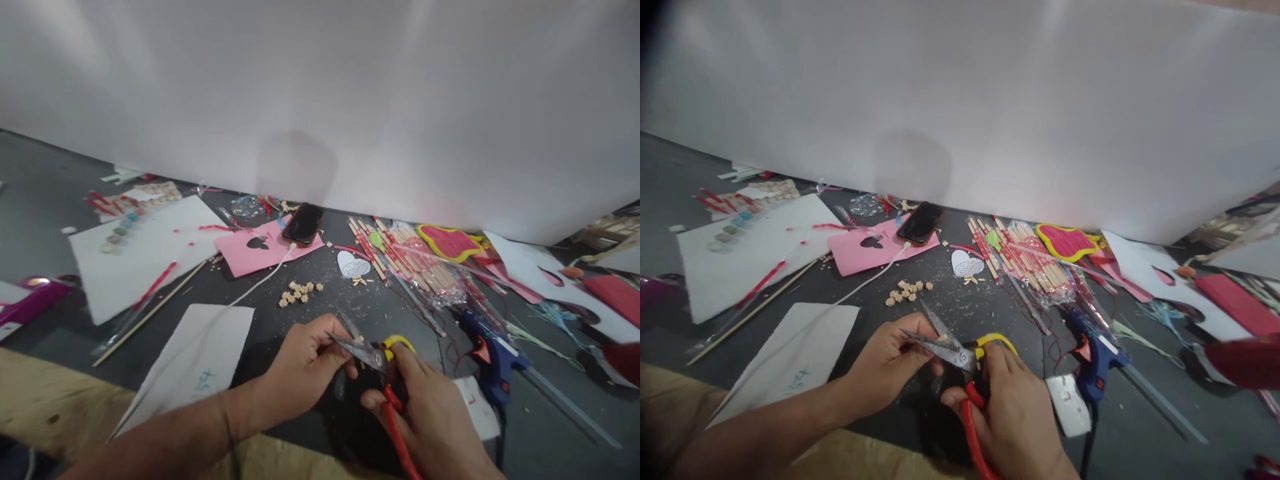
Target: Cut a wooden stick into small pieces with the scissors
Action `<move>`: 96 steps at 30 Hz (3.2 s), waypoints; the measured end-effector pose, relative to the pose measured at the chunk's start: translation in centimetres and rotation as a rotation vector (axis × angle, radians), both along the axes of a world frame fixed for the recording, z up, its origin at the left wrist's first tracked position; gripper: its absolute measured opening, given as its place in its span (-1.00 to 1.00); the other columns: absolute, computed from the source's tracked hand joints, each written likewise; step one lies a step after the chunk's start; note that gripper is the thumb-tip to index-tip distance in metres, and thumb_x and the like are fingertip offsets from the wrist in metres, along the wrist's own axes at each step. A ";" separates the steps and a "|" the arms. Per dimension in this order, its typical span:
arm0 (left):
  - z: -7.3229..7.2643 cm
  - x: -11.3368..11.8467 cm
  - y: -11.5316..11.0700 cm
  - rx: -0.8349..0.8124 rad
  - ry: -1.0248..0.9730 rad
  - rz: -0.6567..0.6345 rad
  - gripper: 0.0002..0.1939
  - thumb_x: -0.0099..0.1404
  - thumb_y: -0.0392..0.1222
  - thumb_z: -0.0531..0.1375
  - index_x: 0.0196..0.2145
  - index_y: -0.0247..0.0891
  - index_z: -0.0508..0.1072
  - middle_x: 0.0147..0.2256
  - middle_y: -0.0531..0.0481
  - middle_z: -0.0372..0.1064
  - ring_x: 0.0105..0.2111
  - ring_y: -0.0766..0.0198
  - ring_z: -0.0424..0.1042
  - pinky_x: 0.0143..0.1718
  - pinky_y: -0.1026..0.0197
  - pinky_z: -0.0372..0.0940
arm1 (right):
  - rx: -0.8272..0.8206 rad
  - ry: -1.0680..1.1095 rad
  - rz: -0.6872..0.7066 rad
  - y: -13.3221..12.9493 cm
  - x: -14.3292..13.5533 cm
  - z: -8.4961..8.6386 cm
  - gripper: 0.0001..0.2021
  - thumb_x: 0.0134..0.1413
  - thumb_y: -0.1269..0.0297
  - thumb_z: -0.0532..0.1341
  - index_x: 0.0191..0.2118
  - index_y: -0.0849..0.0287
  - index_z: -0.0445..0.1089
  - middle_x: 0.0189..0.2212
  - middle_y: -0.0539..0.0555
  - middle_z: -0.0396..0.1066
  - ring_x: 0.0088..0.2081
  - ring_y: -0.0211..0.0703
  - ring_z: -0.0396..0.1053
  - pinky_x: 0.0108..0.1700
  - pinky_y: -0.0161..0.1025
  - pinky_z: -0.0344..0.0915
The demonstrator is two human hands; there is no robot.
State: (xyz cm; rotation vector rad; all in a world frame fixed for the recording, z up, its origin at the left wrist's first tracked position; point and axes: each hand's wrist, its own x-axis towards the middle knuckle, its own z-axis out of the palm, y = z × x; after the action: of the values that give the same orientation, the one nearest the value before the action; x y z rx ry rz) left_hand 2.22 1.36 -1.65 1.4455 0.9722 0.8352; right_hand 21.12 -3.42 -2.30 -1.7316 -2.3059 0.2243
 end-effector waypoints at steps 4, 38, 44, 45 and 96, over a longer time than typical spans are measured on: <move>-0.1 -0.3 -0.1 -0.014 -0.055 -0.049 -0.86 0.22 -0.23 0.07 -0.47 -0.29 0.29 -0.63 0.06 0.37 -0.60 0.37 0.31 -0.51 0.33 0.15 | 0.011 0.022 0.008 0.0 -0.3 0.3 -0.42 -0.18 -0.20 0.18 -0.17 0.18 0.15 -0.40 0.11 0.40 -0.41 -0.04 0.41 -0.43 -0.21 0.30; -0.3 0.5 -0.1 -0.283 -0.263 -0.106 -0.81 0.17 -0.12 0.16 -0.42 -0.29 0.26 -0.62 0.09 0.34 -0.65 0.45 0.25 -0.58 0.39 0.10 | 0.072 -0.120 0.020 -0.3 0.1 -0.5 -0.68 0.12 -0.02 0.00 -0.27 0.16 0.19 -0.61 0.00 0.36 -0.64 -0.16 0.34 -0.61 -0.30 0.12; -0.9 0.3 -0.1 -0.161 -0.131 -0.051 -0.82 0.24 -0.13 0.10 -0.44 -0.29 0.31 -0.54 0.02 0.41 -0.57 0.40 0.32 -0.56 0.37 0.10 | 0.101 -0.137 -0.017 0.1 0.2 -0.4 -0.62 0.07 -0.12 0.00 -0.29 0.14 0.18 -0.56 0.03 0.36 -0.56 -0.13 0.37 -0.55 -0.28 0.18; -1.0 0.3 -0.1 -0.145 -0.114 -0.043 -0.81 0.24 -0.12 0.09 -0.44 -0.29 0.31 -0.54 0.02 0.42 -0.57 0.40 0.31 -0.57 0.37 0.08 | 0.102 -0.137 -0.016 0.2 0.3 -0.3 -0.62 0.05 -0.12 0.02 -0.28 0.14 0.17 -0.53 0.04 0.37 -0.52 -0.11 0.39 -0.53 -0.27 0.21; -0.7 0.1 0.3 -0.254 -0.207 -0.052 -0.79 0.19 -0.11 0.13 -0.48 -0.32 0.31 -0.58 0.01 0.41 -0.74 0.52 0.02 -0.71 0.42 -0.07 | -0.014 -0.013 0.006 0.1 0.0 0.0 -0.43 -0.14 -0.25 0.12 -0.21 0.18 0.13 -0.42 0.12 0.38 -0.37 0.01 0.41 -0.41 -0.17 0.29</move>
State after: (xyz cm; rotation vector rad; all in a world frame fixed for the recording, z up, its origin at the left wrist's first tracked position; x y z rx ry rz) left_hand 2.33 1.68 -2.34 1.1385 0.8473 0.7762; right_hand 21.12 -3.29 -2.29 -1.7373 -2.3243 0.2314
